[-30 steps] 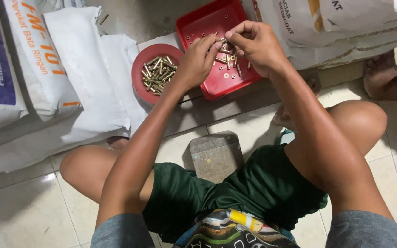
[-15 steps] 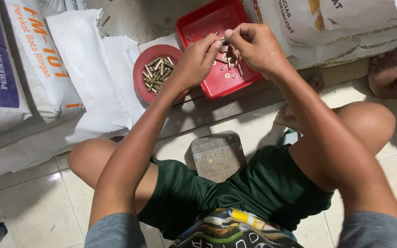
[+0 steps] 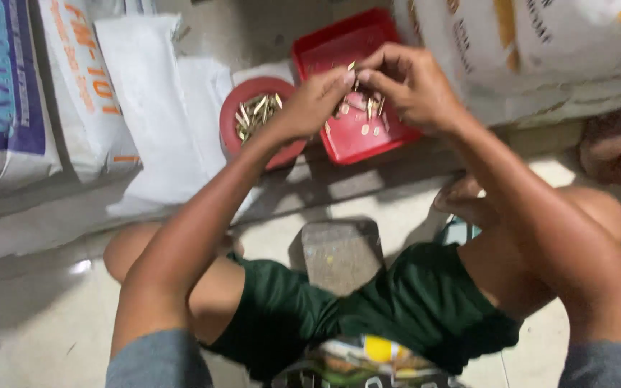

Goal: A person sitting on the floor is manually assembling metal bolts by sliding washers onto them, picking components from a red bowl and tray.

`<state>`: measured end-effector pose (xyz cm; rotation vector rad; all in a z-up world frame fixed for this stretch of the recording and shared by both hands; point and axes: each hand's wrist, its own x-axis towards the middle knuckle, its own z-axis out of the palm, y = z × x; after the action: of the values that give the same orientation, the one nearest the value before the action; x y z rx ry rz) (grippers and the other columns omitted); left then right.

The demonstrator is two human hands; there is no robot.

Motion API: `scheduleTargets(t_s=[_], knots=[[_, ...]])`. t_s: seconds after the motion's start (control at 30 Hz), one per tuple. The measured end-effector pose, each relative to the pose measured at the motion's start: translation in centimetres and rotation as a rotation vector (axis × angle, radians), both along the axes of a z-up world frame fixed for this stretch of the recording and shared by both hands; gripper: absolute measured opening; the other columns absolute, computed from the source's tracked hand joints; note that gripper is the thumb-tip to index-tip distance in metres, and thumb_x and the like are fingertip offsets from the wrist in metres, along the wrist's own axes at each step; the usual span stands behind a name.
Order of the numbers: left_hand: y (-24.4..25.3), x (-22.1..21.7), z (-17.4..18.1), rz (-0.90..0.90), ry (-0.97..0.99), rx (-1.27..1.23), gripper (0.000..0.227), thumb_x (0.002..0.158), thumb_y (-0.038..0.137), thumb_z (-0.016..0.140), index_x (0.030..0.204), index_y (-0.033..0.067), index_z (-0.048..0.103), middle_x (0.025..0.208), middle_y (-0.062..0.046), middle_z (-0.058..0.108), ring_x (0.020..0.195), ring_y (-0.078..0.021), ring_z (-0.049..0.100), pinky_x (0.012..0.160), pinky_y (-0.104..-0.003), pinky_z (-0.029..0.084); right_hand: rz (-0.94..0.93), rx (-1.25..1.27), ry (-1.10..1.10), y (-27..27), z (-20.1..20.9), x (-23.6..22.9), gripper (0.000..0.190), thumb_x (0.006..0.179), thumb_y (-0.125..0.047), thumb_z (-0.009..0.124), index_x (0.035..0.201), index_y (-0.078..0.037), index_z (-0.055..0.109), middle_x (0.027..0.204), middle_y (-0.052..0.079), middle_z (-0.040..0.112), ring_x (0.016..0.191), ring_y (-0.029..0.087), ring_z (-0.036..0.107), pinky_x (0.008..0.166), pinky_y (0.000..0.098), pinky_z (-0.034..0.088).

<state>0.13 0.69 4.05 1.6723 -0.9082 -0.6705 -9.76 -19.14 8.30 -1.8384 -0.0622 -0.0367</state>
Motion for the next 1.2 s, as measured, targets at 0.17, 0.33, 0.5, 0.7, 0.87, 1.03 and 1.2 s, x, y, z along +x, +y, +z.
scheduleTargets(t_s=[0.17, 0.33, 0.5, 0.7, 0.87, 1.03, 1.2], knots=[[0.6, -0.5, 0.1, 0.004, 0.091, -0.025, 0.032, 0.109, 0.031, 0.041, 0.105, 0.0066, 0.06, 0.083, 0.004, 0.053, 0.072, -0.0066, 0.047, 0.063, -0.025, 0.044, -0.048, 0.035, 0.037, 1.0, 1.0, -0.3, 0.012, 0.104, -0.001, 0.066, 0.114, 0.001, 0.071, 0.093, 0.003, 0.068, 0.076, 0.005, 0.057, 0.067, 0.0181, 0.048], [1.1, -1.7, 0.2, 0.019, 0.116, -0.032, 0.032, 0.108, 0.031, 0.041, 0.103, 0.0061, 0.06, 0.078, 0.003, 0.053, 0.069, -0.0077, 0.049, 0.064, -0.026, 0.049, -0.143, -0.055, 0.175, 1.9, 0.9, -0.7, 0.032, 0.11, -0.017, 0.065, 0.081, -0.002, 0.067, 0.068, 0.002, 0.063, 0.057, 0.007, 0.054, 0.052, 0.0204, 0.045], [1.2, -1.4, -0.1, 0.037, 0.096, -0.031, 0.035, 0.108, 0.035, 0.039, 0.098, 0.0087, 0.058, 0.076, 0.004, 0.051, 0.069, -0.0075, 0.049, 0.064, -0.026, 0.048, -0.024, 0.139, 0.114, 1.6, 0.8, -0.5, 0.021, 0.101, 0.007, 0.064, 0.12, 0.0, 0.068, 0.102, 0.004, 0.07, 0.086, 0.006, 0.062, 0.076, 0.0181, 0.052], [1.2, -1.5, 0.5, 0.052, 0.079, -0.009, 0.035, 0.108, 0.035, 0.038, 0.1, 0.0083, 0.06, 0.076, 0.003, 0.051, 0.069, -0.008, 0.05, 0.065, -0.026, 0.049, -0.106, -0.032, 0.143, 2.3, 1.3, -0.3, 0.005, 0.105, -0.004, 0.067, 0.102, -0.001, 0.069, 0.087, 0.003, 0.07, 0.075, 0.006, 0.064, 0.066, 0.0185, 0.052], [1.0, -0.7, -0.8, 0.064, 0.124, -0.024, 0.04, 0.107, 0.038, 0.04, 0.108, 0.0062, 0.063, 0.079, 0.004, 0.054, 0.068, -0.0058, 0.049, 0.067, -0.025, 0.052, -0.055, 0.022, 0.082, 2.3, 1.3, -0.1, 0.017, 0.103, 0.003, 0.063, 0.12, 0.003, 0.067, 0.098, 0.006, 0.069, 0.082, 0.008, 0.061, 0.07, 0.0197, 0.052], [0.7, -1.3, 0.1, 0.09, 0.122, 0.031, 0.033, 0.106, 0.033, 0.041, 0.102, 0.0085, 0.063, 0.072, 0.005, 0.05, 0.064, -0.0068, 0.046, 0.057, -0.025, 0.041, -0.118, -0.049, 0.121, 1.9, 0.6, -0.3, 0.009, 0.107, -0.008, 0.067, 0.102, 0.0, 0.068, 0.085, 0.005, 0.068, 0.073, 0.007, 0.062, 0.063, 0.02, 0.052], [0.1, -1.2, -0.5, 0.102, 0.155, 0.064, 0.025, 0.105, 0.025, 0.045, 0.102, 0.0094, 0.065, 0.07, 0.007, 0.049, 0.06, -0.0046, 0.04, 0.053, -0.023, 0.033, -0.081, -0.031, 0.088, 1.5, 0.7, -0.4, 0.023, 0.104, -0.005, 0.067, 0.124, 0.005, 0.064, 0.103, 0.01, 0.07, 0.082, 0.011, 0.066, 0.073, 0.0222, 0.056]])
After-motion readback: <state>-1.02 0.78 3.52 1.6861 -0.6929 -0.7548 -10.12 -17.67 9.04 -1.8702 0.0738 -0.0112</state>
